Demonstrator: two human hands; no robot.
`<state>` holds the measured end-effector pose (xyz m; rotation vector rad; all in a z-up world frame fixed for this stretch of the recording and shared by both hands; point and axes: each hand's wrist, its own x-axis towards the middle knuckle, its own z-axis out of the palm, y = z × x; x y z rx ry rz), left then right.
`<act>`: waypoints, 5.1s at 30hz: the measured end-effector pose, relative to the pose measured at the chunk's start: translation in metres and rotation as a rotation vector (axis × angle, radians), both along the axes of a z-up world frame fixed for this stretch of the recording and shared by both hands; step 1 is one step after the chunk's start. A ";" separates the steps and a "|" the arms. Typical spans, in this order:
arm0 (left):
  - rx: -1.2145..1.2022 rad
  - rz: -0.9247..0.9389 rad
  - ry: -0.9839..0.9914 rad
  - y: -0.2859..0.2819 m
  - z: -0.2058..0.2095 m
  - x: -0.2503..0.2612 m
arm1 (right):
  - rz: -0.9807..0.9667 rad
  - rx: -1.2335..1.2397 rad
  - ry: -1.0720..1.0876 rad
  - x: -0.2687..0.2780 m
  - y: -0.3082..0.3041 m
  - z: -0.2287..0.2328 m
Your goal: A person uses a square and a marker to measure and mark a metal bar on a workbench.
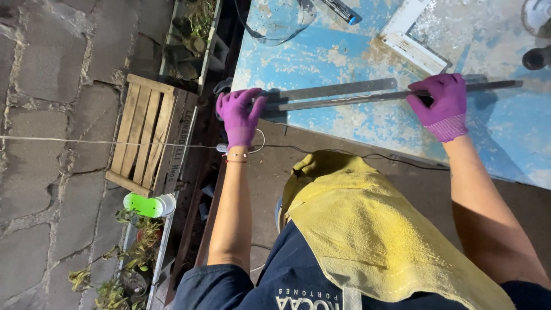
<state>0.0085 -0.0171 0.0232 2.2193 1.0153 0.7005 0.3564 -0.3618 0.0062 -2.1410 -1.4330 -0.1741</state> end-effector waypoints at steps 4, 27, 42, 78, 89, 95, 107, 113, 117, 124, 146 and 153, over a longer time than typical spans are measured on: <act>0.270 -0.254 0.081 -0.032 0.029 0.007 | -0.015 0.027 0.041 -0.002 0.000 0.001; 0.328 -0.351 -0.062 -0.060 -0.005 0.038 | -0.178 -0.716 0.035 0.041 0.099 0.077; 0.469 -0.282 -0.077 -0.068 -0.037 0.030 | -0.070 -0.981 0.015 0.048 0.101 0.117; 0.098 -0.213 -0.190 -0.070 -0.052 0.029 | 0.425 -0.379 -0.210 -0.008 0.080 0.038; 0.132 -0.269 -0.121 -0.062 -0.018 0.034 | 0.376 -0.510 0.334 0.004 0.099 0.077; 0.122 -0.268 -0.115 -0.060 -0.018 0.035 | 0.372 -0.541 0.265 0.018 0.106 0.100; 0.099 -0.270 -0.120 -0.063 -0.022 0.032 | 0.355 -0.636 0.220 -0.020 0.090 0.064; 0.070 -0.250 -0.117 -0.066 -0.023 0.031 | 0.390 -0.572 0.167 -0.013 0.077 0.047; 0.080 -0.226 -0.153 -0.061 -0.054 0.032 | 0.357 -0.509 0.036 -0.019 0.065 0.023; 0.080 -0.230 -0.152 -0.061 -0.060 0.032 | 0.416 -0.478 -0.073 -0.029 0.058 0.039; 0.051 -0.253 -0.131 -0.066 -0.025 0.030 | 0.480 -0.462 -0.395 -0.026 0.043 0.021; 0.038 -0.248 -0.160 -0.065 -0.025 0.030 | 0.417 -0.473 -0.121 -0.025 0.065 0.034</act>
